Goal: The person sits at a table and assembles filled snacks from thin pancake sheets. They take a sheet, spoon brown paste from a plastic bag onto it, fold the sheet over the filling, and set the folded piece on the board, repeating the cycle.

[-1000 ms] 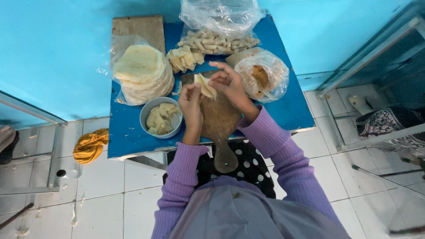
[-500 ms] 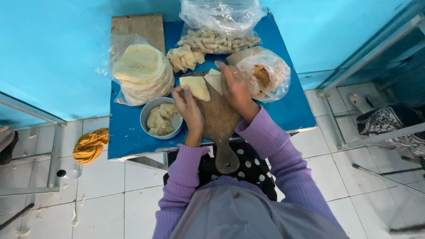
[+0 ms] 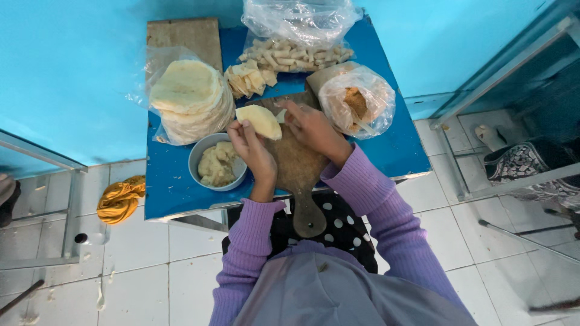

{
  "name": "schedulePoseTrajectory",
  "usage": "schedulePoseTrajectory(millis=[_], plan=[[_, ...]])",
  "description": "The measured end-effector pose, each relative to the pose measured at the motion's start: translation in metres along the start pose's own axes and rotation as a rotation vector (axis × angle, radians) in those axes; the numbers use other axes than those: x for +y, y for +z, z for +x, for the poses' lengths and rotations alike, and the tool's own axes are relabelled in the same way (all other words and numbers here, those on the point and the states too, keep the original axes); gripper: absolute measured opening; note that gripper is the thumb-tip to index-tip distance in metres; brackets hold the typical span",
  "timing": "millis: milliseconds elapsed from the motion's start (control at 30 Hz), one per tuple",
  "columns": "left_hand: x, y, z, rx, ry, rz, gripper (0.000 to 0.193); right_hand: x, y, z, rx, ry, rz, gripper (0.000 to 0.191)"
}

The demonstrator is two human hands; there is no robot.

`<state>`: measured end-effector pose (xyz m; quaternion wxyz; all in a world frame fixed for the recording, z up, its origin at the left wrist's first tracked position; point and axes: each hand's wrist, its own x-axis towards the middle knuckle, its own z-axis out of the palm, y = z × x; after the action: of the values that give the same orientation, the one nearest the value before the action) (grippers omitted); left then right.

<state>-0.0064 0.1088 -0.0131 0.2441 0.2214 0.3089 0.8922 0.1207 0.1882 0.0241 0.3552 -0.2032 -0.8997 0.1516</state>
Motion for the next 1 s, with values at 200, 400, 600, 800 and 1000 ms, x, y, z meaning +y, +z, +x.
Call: schedulePoseTrajectory(millis=[200,400,600,800,1000], plan=[[0.002,0.002,-0.001,-0.006,-0.007,-0.018,0.015,-0.006,-0.007,0.001,-0.107,0.083,-0.003,0.052],[-0.001,0.000,-0.001,-0.061,0.001,0.094,0.012,-0.011,-0.015,0.003,0.059,0.132,0.225,0.064],[-0.004,0.000,-0.001,-0.224,-0.107,0.289,0.016,-0.017,-0.012,-0.001,0.047,0.033,0.550,0.070],[0.001,0.003,-0.002,-0.268,-0.136,0.267,0.018,-0.002,-0.005,-0.005,0.098,0.240,0.779,0.065],[0.001,0.002,-0.004,-0.333,-0.091,0.182,0.017,0.017,0.004,-0.007,0.111,0.238,0.944,0.059]])
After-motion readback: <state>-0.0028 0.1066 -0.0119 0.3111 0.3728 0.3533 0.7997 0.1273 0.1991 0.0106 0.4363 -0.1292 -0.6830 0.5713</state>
